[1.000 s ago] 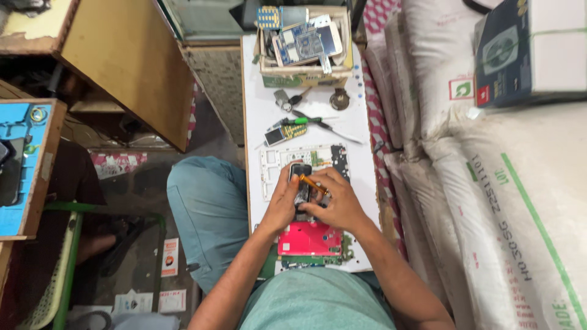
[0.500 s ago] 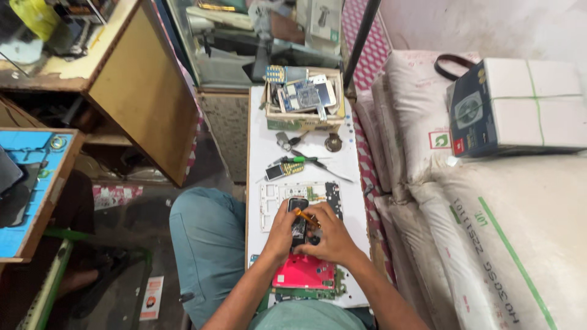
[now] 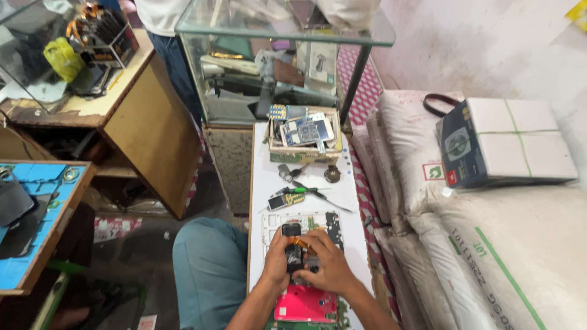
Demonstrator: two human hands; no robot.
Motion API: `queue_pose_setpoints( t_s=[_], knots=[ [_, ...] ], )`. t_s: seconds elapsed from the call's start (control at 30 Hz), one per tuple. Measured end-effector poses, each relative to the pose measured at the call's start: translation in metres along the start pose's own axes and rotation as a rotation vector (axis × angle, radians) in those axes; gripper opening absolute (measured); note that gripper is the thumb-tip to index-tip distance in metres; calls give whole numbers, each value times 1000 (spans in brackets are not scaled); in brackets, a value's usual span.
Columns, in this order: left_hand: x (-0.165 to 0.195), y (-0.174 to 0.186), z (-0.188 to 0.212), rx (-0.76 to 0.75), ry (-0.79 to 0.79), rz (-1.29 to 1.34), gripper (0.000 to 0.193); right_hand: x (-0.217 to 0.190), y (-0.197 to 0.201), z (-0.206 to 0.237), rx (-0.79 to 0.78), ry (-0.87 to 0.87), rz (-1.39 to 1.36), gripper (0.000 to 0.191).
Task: The person disassembles and reassembles several mobile phones on a small table using screwdrivers. They remove back covers, unscrew internal components, and place parts back together, handling multiple phones and tools throughout the session.
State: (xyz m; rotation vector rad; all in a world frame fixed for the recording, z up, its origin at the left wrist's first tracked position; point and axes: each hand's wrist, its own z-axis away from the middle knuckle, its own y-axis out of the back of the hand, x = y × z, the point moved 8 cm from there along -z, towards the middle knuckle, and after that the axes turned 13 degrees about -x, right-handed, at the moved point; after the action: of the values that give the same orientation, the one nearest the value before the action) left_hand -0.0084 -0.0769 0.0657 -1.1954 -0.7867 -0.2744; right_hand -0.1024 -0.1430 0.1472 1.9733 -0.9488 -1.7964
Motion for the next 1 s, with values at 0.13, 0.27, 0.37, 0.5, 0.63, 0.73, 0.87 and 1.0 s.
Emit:
queue_pose_setpoints(
  t_s=[0.13, 0.27, 0.37, 0.5, 0.63, 0.73, 0.87, 1.0],
  knots=[
    [0, 0, -5, -24, -94, -4, 28, 5, 5, 2, 35, 26, -124, 68],
    [-11, 3, -6, -95, -83, -4, 33, 23, 8, 4, 53, 55, -200, 53],
    [-9, -1, -7, -124, -61, -37, 36, 22, 15, 5, 108, 166, -50, 46],
    [-6, -14, -18, -98, 53, -5, 35, 31, 23, -2, 74, 39, -69, 48],
    [8, -19, -25, -128, -73, -6, 31, 17, 24, -13, 35, 24, 14, 39],
    [5, -10, -20, -90, -89, -33, 31, -18, 20, -7, 77, 239, 256, 66],
    [0, 2, -16, -54, -48, -44, 35, -12, 8, -13, -1, 73, 278, 89],
    [4, 2, -13, -105, -97, -53, 38, 3, -2, -10, -13, -39, 260, 87]
  ],
)
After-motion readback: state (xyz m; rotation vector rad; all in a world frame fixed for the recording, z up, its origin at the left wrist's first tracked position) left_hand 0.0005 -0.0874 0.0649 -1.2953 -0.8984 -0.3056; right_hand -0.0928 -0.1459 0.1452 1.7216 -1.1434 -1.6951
